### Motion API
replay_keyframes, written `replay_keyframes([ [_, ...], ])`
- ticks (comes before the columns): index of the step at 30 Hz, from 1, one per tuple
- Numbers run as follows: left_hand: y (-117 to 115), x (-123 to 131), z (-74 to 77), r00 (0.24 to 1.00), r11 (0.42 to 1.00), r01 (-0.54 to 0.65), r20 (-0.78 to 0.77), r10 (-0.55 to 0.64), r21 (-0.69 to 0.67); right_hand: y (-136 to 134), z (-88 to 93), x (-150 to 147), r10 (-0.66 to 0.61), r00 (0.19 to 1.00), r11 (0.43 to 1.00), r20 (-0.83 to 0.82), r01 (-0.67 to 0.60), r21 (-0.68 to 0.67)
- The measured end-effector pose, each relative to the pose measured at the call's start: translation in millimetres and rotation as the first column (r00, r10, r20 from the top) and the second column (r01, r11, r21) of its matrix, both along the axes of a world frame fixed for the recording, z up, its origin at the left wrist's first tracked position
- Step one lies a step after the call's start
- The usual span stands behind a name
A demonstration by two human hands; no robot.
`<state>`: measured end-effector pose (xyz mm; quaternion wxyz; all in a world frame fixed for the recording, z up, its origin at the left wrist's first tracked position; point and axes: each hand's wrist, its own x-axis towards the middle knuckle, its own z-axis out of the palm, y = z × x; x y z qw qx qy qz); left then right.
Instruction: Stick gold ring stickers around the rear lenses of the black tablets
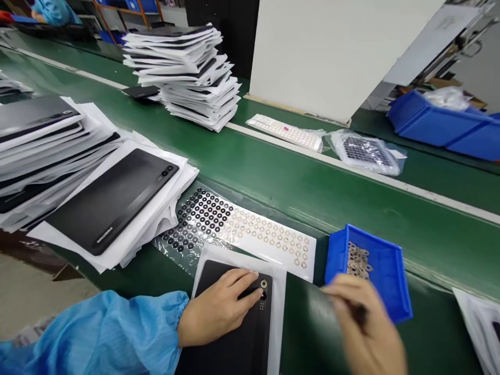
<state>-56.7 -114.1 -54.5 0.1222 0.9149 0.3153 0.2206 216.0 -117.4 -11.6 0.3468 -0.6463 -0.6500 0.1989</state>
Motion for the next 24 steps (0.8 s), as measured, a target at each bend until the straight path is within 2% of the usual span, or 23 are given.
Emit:
replay_keyframes([
  [2,0.0,-0.9,-0.5,1.000,1.000,0.004,0.008,-0.004,0.013,5.4,-0.9,-42.0,0.170,0.985,0.983,-0.028,-0.172,-0.072],
  [3,0.2,-1.4,-0.6,1.000,1.000,0.006,0.010,-0.006,0.014,8.4,-4.5,-59.9,0.203,0.978,0.972,-0.055,-0.208,-0.110],
  [5,0.9,-2.3,-0.5,1.000,1.000,0.010,0.010,-0.011,0.010,14.6,-14.4,-83.9,0.230,0.970,0.953,-0.075,-0.240,-0.187],
  [7,1.8,-3.1,-0.3,1.000,1.000,0.018,0.009,-0.018,0.010,19.9,-22.8,-93.2,0.232,0.970,0.943,-0.070,-0.242,-0.228],
  [10,2.5,-4.0,-0.2,1.000,0.999,0.021,0.006,-0.021,0.025,22.5,-24.5,-93.5,0.255,0.965,0.933,-0.060,-0.262,-0.247],
  [13,2.4,-5.0,-0.6,1.000,0.999,0.011,0.014,-0.011,0.035,17.1,-13.2,-83.8,0.273,0.959,0.927,-0.079,-0.284,-0.245],
  [15,2.1,-5.8,-1.3,1.000,0.999,0.013,0.016,-0.014,0.050,11.3,-2.0,-69.7,0.200,0.977,0.961,-0.072,-0.210,-0.183],
  [17,1.9,-6.4,-2.3,1.000,0.997,0.019,0.017,-0.021,0.071,7.4,7.8,-53.1,0.054,0.999,0.995,-0.006,-0.055,-0.086],
  [19,1.6,-6.5,-3.2,0.999,0.996,0.024,0.018,-0.026,0.084,7.4,12.1,-42.6,-0.013,0.997,0.999,0.075,0.015,-0.037],
  [21,1.3,-6.0,-3.2,1.000,0.997,0.014,0.019,-0.016,0.081,10.8,8.8,-44.3,0.059,0.994,0.994,0.093,-0.050,-0.096],
  [24,0.8,-5.0,-1.6,1.000,0.998,-0.009,0.014,0.008,0.062,18.0,-5.7,-64.5,0.210,0.978,0.955,0.007,-0.203,-0.218],
])
